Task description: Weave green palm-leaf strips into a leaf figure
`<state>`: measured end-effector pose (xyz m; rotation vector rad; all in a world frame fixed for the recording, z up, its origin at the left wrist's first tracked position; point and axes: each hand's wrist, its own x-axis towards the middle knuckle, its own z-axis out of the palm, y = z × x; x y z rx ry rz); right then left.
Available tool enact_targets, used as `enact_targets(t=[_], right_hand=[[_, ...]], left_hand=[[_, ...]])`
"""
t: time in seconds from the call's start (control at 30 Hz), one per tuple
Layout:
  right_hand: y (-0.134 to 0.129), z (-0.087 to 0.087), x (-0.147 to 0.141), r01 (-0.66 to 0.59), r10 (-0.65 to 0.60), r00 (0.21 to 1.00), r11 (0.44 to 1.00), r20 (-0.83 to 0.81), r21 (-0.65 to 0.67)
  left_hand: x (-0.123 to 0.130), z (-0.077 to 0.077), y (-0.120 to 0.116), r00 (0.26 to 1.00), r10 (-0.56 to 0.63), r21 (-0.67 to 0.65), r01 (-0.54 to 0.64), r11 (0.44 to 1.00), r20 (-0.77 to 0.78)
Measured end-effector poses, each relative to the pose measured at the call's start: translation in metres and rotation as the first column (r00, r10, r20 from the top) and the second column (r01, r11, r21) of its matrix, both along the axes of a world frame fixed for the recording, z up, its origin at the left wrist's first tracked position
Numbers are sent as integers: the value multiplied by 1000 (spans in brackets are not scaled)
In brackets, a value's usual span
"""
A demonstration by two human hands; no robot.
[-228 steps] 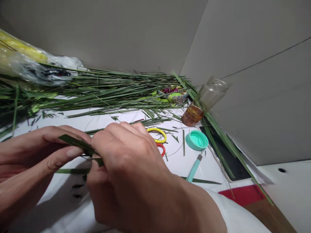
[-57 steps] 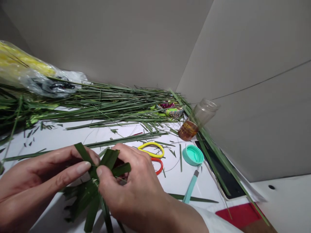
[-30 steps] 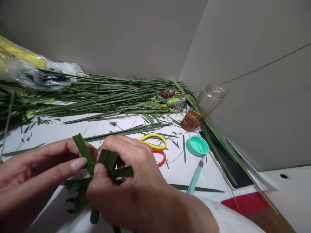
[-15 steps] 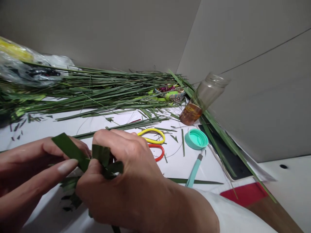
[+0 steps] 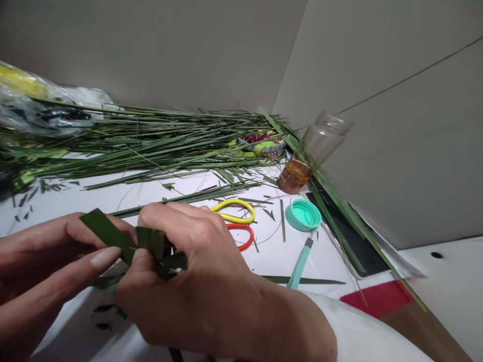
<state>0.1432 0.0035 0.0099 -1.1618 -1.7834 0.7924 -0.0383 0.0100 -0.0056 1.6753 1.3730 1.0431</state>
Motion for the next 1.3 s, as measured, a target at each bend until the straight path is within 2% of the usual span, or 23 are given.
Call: enact_targets(t=[0.17,0.33,0.5,0.77,1.03,1.3], right_hand=[[1,-4,0,-1,1,1000,1000,-15,-11],[0,-3,0,18,-18,1000,999,3,-41],[0,-1,1,-16,16,999,999,-29,-31],[0,-4,2,-16,17,1000,1000,-22,9],[-1,-6,1,-1,1,1000,1000,4,-20],[0,-4,3,-53,52,998,998,-25,-38]], left_hand=[[-2,-4,-7,997,11,-32,-14,999,-72],[8,2,2,1000,27,-20,-27,999,-3],[12,5,7,999,36,-24,-36,999,10],[11,3,7,999,38,-20,-38,999,-4],[11,3,8,999,35,-18,-35,999,-20],[4,-1,-1,997,33,18,-31,999,-76]])
